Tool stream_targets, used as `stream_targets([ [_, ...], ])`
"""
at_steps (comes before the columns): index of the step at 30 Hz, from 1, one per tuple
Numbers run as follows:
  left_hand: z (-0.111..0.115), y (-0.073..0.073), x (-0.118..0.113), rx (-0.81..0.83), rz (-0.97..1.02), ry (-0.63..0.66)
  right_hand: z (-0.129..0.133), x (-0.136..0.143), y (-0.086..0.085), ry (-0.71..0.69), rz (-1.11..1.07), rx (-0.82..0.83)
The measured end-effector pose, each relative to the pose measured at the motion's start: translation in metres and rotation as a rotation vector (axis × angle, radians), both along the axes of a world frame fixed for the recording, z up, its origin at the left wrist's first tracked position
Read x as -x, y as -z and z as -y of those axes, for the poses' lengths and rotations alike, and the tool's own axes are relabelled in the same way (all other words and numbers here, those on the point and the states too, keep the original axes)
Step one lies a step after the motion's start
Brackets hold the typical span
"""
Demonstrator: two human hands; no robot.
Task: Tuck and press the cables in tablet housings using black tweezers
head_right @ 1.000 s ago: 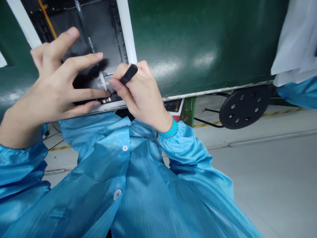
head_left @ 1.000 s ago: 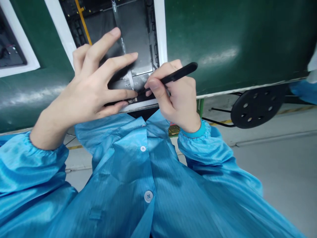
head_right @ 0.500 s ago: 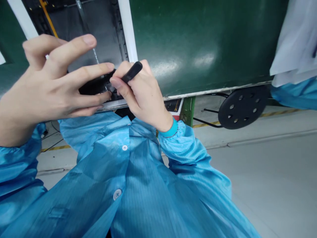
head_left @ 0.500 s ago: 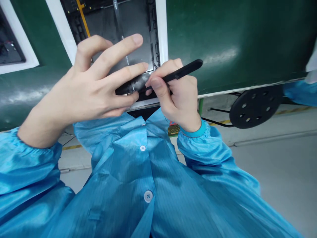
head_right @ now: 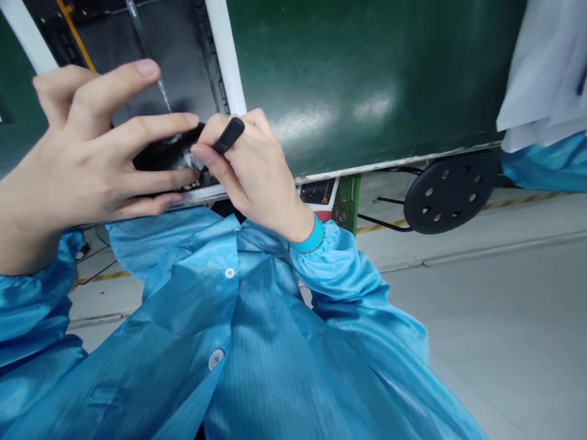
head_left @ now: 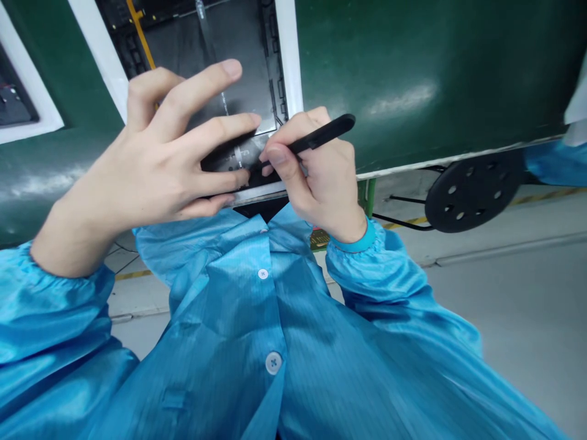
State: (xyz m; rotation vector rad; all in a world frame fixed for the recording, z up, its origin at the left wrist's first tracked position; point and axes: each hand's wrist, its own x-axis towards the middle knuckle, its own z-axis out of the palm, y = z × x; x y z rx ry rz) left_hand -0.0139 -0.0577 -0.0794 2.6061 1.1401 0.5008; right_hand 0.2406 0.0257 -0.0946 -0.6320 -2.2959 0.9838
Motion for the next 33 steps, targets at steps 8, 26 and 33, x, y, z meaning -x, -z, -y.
stream_targets([
  [8, 0.0, 0.01, 0.003, -0.106, -0.059, -0.009, -0.001, -0.002, -0.003, 0.015, 0.097, 0.032],
  [26, 0.008, 0.008, -0.001, -0.205, -0.079, -0.039, 0.0, -0.003, 0.0, 0.025, 0.063, 0.044],
  [33, -0.002, -0.008, -0.008, -0.233, -0.125, -0.003, 0.001, -0.004, -0.001, 0.028, 0.037, 0.01],
])
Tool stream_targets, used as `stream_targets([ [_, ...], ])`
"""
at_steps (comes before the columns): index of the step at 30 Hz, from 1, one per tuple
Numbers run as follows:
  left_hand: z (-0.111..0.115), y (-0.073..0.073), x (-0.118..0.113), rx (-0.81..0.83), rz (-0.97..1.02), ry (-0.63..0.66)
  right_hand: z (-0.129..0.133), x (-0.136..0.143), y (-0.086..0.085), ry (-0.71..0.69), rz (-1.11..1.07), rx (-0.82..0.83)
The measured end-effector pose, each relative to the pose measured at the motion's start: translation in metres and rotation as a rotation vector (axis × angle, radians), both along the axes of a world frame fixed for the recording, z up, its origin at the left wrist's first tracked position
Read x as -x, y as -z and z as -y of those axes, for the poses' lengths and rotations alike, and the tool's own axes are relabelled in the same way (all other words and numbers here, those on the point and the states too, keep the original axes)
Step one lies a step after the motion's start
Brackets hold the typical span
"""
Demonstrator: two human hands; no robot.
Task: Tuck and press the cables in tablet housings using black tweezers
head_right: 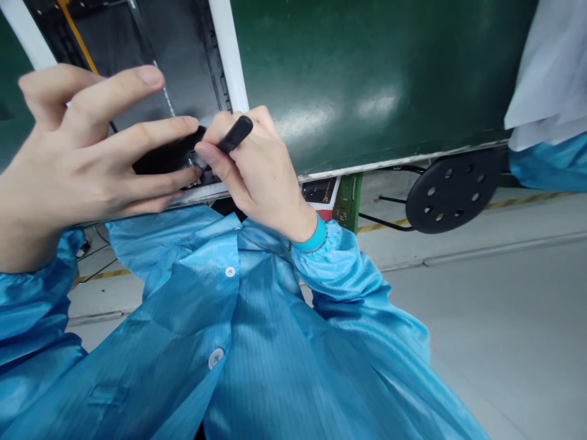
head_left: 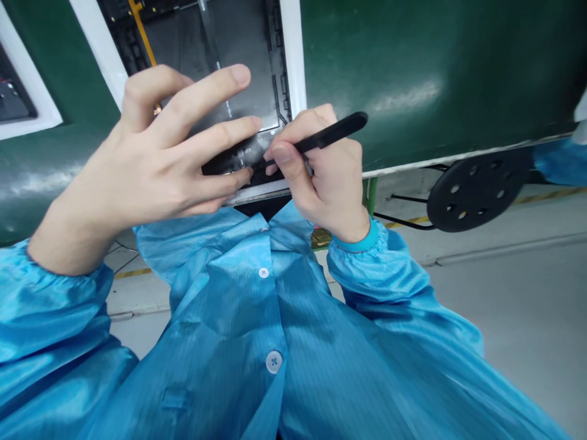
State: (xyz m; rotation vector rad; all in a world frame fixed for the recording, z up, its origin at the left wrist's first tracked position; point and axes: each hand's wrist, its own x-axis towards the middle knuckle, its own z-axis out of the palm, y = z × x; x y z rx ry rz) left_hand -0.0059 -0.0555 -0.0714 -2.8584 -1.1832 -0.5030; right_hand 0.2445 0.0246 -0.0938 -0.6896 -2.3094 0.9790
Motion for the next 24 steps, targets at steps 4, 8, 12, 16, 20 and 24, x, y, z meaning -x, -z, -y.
stream_targets([
  [4, -0.002, -0.002, 0.001, 0.002, -0.01, 0.014, 0.0, 0.0, 0.0, -0.021, 0.001, -0.02],
  [8, -0.004, -0.001, 0.001, -0.01, 0.008, 0.034, -0.001, 0.0, 0.001, -0.003, 0.04, -0.039],
  [12, -0.003, 0.0, 0.002, -0.003, 0.029, 0.053, -0.002, 0.001, 0.0, -0.018, 0.076, -0.023],
  [16, 0.002, 0.008, 0.009, 0.058, 0.045, 0.029, -0.006, 0.004, 0.0, -0.022, 0.184, 0.028],
  [20, 0.008, 0.023, 0.02, 0.201, 0.111, -0.032, -0.009, 0.006, 0.002, -0.046, 0.115, 0.062],
  [24, 0.009, 0.03, 0.024, 0.191, 0.162, -0.025, -0.008, 0.005, -0.002, -0.031, 0.096, 0.119],
])
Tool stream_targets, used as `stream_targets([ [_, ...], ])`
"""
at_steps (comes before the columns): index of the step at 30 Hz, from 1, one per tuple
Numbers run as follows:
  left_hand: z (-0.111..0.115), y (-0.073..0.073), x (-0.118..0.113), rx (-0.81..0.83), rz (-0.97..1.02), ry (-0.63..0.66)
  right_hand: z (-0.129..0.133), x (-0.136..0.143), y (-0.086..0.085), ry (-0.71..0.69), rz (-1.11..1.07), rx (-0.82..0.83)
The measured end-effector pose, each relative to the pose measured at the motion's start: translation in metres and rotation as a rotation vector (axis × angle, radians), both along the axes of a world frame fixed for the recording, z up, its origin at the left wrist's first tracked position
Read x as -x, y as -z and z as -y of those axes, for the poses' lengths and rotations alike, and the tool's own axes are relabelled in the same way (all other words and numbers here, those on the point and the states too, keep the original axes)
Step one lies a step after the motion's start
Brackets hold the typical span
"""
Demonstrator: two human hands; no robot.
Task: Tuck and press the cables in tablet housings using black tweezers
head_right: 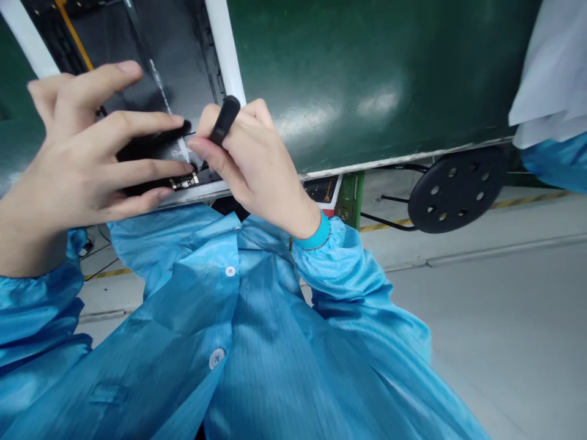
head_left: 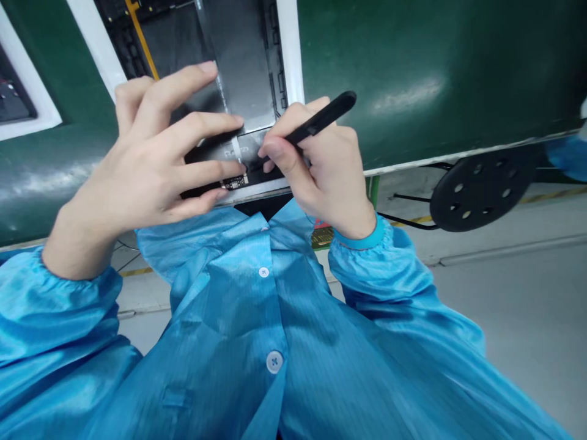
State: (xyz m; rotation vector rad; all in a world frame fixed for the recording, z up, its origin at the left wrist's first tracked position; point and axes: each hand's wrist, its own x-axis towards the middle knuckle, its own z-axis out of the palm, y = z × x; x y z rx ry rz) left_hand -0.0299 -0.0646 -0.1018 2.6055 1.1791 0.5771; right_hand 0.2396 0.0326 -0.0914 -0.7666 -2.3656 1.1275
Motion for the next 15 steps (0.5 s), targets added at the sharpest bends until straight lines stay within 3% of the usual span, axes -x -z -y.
stream_targets([
  [12, -0.005, -0.009, -0.009, -0.005, -0.057, 0.05, -0.013, 0.005, -0.001, -0.01, 0.089, 0.122],
  [15, -0.007, -0.012, -0.012, 0.023, -0.049, 0.045, -0.015, 0.005, 0.0, -0.042, 0.027, 0.146],
])
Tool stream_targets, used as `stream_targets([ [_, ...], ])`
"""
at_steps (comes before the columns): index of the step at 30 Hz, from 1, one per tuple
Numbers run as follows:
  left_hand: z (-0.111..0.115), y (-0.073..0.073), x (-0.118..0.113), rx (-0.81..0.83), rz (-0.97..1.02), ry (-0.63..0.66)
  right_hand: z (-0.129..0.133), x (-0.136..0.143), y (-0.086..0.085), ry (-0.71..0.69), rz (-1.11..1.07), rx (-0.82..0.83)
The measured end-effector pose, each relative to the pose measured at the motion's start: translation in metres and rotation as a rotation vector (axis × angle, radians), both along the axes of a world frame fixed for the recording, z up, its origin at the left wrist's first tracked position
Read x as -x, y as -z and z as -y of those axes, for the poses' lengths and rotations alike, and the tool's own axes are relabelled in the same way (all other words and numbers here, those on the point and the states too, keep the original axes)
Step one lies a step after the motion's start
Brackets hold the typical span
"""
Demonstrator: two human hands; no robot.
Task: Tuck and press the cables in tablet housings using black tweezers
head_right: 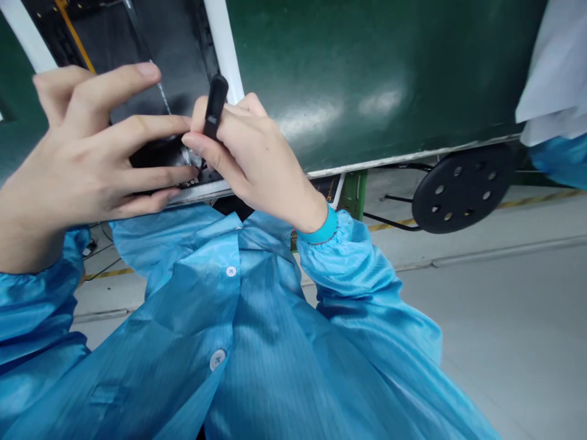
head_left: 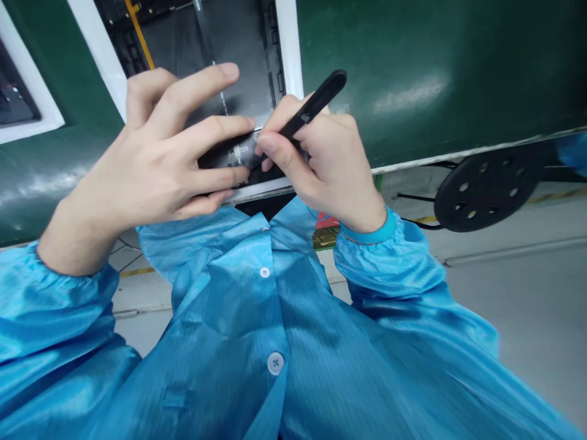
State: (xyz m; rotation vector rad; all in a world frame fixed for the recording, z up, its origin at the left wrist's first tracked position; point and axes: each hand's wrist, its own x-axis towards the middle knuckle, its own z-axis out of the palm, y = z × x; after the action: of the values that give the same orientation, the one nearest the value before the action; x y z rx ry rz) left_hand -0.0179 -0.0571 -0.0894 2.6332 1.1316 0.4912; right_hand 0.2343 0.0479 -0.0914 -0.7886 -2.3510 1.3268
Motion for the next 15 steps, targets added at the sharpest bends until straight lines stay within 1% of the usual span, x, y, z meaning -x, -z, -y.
stream_targets([
  [4, -0.0034, -0.0062, -0.0038, -0.059, -0.029, 0.015, 0.0023, -0.0018, -0.0007, 0.02, 0.009, -0.027],
  [9, -0.0065, -0.0103, -0.0055, -0.069, -0.045, 0.014, 0.0034, 0.0, -0.0028, 0.008, 0.003, 0.016],
  [12, -0.0045, -0.0101, -0.0072, -0.05, -0.054, 0.014, 0.0016, 0.0028, -0.0034, -0.021, 0.015, 0.004],
  [15, 0.0024, -0.006, -0.0087, -0.058, -0.03, -0.033, -0.0013, 0.0027, -0.0021, -0.041, 0.035, -0.031],
])
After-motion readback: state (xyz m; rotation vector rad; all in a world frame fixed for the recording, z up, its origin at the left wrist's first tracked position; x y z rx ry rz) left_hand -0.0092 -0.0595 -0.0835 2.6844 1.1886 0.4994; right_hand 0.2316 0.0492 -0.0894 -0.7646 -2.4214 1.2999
